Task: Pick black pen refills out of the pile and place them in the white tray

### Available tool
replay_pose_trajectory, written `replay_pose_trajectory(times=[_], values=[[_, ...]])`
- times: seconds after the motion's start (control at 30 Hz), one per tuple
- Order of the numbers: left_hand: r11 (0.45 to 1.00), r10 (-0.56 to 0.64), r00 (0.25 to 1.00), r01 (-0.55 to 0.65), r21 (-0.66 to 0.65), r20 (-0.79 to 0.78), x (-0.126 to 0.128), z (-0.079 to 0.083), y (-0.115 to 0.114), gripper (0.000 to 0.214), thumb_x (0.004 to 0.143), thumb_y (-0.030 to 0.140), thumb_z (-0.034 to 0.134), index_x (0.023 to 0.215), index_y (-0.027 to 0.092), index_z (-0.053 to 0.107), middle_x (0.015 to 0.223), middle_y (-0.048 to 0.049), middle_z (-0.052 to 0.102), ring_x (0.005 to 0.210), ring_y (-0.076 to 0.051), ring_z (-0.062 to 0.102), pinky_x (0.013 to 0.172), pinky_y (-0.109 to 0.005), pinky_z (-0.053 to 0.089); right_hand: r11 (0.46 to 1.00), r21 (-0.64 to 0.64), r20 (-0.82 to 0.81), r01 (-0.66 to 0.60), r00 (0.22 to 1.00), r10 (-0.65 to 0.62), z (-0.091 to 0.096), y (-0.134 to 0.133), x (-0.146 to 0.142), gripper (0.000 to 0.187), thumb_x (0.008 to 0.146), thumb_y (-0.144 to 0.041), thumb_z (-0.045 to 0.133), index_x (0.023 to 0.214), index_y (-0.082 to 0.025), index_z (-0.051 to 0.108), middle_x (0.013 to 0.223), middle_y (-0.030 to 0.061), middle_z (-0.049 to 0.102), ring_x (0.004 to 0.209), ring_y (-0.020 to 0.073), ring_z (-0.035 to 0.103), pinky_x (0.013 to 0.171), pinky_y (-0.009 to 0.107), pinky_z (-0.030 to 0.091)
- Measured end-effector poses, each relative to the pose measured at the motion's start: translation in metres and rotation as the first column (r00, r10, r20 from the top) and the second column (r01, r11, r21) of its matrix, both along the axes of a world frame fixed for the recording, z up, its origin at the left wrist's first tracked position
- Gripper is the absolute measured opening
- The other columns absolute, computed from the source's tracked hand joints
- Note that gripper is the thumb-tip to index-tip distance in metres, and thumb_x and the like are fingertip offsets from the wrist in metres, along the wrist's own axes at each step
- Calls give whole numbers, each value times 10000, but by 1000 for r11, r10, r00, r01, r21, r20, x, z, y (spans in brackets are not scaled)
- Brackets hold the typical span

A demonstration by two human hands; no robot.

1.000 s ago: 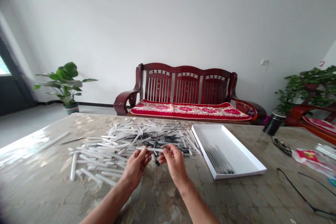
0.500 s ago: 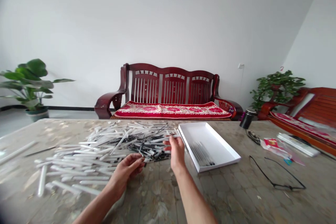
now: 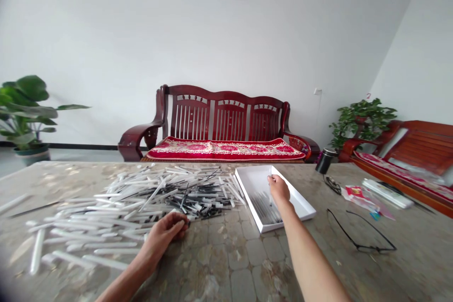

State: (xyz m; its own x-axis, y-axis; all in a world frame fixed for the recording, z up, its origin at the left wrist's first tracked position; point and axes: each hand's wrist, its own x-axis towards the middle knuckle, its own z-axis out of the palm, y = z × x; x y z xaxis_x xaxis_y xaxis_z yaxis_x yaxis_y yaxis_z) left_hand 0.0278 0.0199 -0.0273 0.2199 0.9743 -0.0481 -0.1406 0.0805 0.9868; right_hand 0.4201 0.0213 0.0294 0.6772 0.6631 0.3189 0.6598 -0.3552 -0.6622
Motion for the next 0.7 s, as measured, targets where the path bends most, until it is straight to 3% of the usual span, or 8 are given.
replay_pose_trajectory(times=[0.17, 0.3, 0.5, 0.7], values=[[999, 10, 1000, -11, -30, -20, 0, 1, 0, 366, 524, 472, 802, 706, 178, 680, 653, -4, 655, 623, -153, 624, 564, -239, 495, 929, -365, 98, -60, 990, 103, -3, -11, 23, 146, 811, -311, 649, 779, -209, 748, 794, 68, 740, 790, 212, 675, 627, 264, 367], [998, 32, 999, -32, -62, 2, -1, 3, -1, 379, 508, 466, 813, 713, 178, 677, 694, -7, 668, 656, -160, 641, 578, -238, 503, 849, -523, 137, -67, 977, 161, -17, -13, 18, 155, 827, -338, 648, 851, -236, 762, 919, 62, 762, 889, 205, 689, 676, 250, 395], [993, 110, 994, -109, -49, 8, -4, 7, -3, 363, 540, 461, 786, 747, 186, 671, 763, -19, 694, 675, -179, 664, 548, -243, 495, 800, -599, 198, -37, 961, 192, -20, -18, 10, 219, 894, -355, 580, 985, -247, 748, 1044, 65, 755, 973, 207, 688, 687, 247, 403], [979, 203, 979, -203, -13, 14, -7, 4, 1, 362, 561, 462, 746, 780, 187, 659, 763, -32, 700, 674, -205, 680, 541, -266, 503, 800, -600, 277, -6, 937, 215, -8, -27, -5, 222, 919, -302, 545, 922, -215, 748, 986, 106, 749, 921, 231, 699, 689, 277, 417]])
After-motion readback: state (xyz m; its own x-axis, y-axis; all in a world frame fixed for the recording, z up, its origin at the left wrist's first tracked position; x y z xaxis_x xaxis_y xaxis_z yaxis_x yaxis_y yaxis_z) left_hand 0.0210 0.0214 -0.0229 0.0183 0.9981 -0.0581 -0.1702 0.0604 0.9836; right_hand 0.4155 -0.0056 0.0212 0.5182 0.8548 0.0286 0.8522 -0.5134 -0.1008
